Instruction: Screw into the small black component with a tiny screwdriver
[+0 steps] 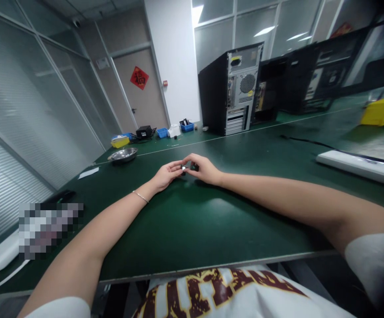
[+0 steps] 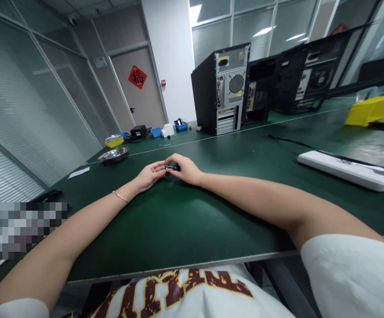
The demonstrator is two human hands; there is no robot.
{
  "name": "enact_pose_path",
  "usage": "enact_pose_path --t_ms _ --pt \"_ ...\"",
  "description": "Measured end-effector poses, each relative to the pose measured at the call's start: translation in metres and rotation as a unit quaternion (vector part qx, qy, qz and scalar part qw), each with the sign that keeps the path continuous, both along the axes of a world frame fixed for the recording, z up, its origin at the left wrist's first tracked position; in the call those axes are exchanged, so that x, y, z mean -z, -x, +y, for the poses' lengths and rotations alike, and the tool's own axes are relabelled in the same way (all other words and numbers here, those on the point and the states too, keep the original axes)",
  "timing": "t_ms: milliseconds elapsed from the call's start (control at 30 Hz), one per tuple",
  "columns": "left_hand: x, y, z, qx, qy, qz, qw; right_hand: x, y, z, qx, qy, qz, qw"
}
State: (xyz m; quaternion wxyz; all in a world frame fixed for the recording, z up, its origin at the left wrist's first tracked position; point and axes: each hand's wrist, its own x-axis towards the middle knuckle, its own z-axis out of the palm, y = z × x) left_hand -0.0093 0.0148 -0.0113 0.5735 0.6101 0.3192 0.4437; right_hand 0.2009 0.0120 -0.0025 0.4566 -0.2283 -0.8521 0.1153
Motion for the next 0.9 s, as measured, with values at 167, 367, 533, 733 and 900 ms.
enact_pose_path --t_ms 167,367,533,733,900 --pt "0.0033 0.0008 0.0025 -0.022 0.01 0.0 1.0 -0.0039 -0.0014 -0.0025 0.016 0.01 0.017 1.0" --pt "-0.0006 0.0007 -0.0009 -0.01 0.007 -0.013 1.0 -0.0026 -0.0017 -0.0013 0.0 0.01 0.006 1.0" --pt "-0.005 0.0006 -0.0052 -0.003 0.029 -0.032 0.999 -0.0009 -0.0019 0.0001 -0.02 -0.015 0.002 1.0" --pt "-0.0037 0.0003 -0.0043 -0.001 0.035 -0.047 0.998 0.0001 -0.0014 0.0011 -0.051 -0.05 -0.004 0.997" --pt "-0.003 0.0008 -0.0042 -0.007 0.03 -0.052 0.998 0.0004 -0.0009 0.0004 -0.041 -0.05 -0.017 0.998"
